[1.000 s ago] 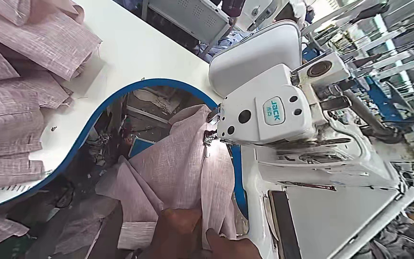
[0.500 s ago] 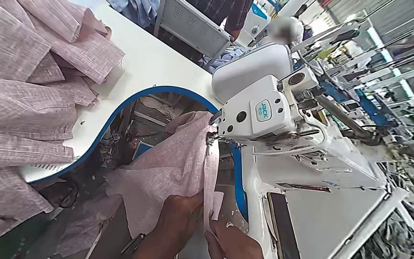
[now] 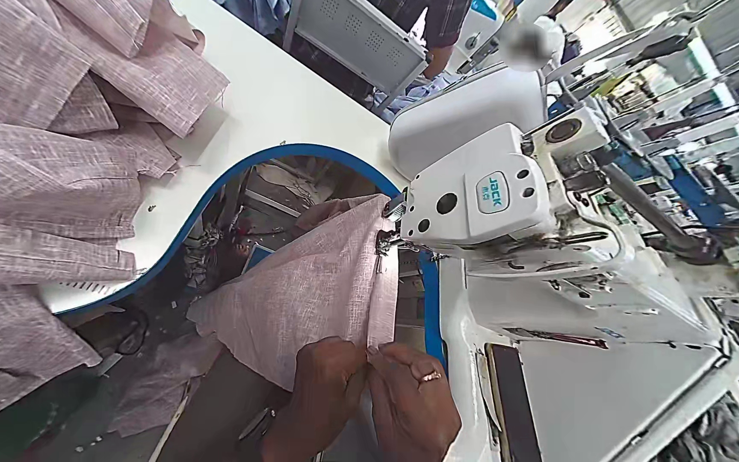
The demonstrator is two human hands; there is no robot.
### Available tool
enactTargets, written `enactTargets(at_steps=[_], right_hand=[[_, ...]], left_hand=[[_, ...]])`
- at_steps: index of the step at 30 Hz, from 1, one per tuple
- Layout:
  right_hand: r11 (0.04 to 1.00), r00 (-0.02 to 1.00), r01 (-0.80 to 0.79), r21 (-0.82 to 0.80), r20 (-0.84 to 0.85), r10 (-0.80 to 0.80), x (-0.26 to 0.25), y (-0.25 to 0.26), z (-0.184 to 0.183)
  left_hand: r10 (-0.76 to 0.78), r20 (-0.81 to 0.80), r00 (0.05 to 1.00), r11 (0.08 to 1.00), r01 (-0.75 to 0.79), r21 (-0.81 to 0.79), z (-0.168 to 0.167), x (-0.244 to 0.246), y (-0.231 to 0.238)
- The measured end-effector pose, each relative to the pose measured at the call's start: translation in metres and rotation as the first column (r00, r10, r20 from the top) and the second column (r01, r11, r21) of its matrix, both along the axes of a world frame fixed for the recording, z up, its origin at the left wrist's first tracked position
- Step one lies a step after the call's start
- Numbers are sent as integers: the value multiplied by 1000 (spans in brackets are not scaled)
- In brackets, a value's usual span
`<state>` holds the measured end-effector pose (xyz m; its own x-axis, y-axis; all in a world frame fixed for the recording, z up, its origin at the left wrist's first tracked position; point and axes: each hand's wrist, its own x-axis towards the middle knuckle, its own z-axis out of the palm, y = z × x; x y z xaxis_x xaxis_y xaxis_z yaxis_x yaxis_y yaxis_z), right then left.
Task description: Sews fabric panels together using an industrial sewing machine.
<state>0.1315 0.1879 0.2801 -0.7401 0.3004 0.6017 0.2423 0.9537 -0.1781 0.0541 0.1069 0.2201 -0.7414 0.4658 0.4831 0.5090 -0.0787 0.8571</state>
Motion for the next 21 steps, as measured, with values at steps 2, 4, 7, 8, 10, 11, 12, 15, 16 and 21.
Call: enactTargets(at_steps=[2,4,7,8,10,11,12,15,16,21], right_hand=[[1000,999,8,7,-51,-8,-5,5,-9],[1000,997,2,-3,-78,-2,-10,12,-13],[998,995,-25,-63,-99,19,-20,23,-15],[996,995,-26,-80,-100,18,-22,26,-16],[994,996,-5,-110,-90,-5,-27,28,-17],[993,997,12,-117,-77,-21,-29,28,-17],[992,998,29,-120,-53,-36,-31,29,-17],[992,998,66,-105,31,-63,-32,33,-18],[991,995,79,-103,64,-73,-32,33,-19],[974,981,-169,-148,73,181,-24,-5,-6]], left_hand=[[80,-53,995,997,-80,5,-2,-3,8],[112,-107,988,993,-114,-13,-2,-10,16],[147,-179,973,986,-159,-56,0,-21,27],[158,-196,968,982,-175,-72,1,-25,31],[183,-225,957,972,-210,-102,2,-32,40],[194,-238,952,968,-225,-113,3,-36,44],[201,-250,947,965,-236,-118,4,-39,49],[250,-210,945,962,-267,-58,4,-42,51],[293,-148,945,955,-298,-9,-1,-41,46],[201,73,977,815,-126,-566,-133,-74,23]])
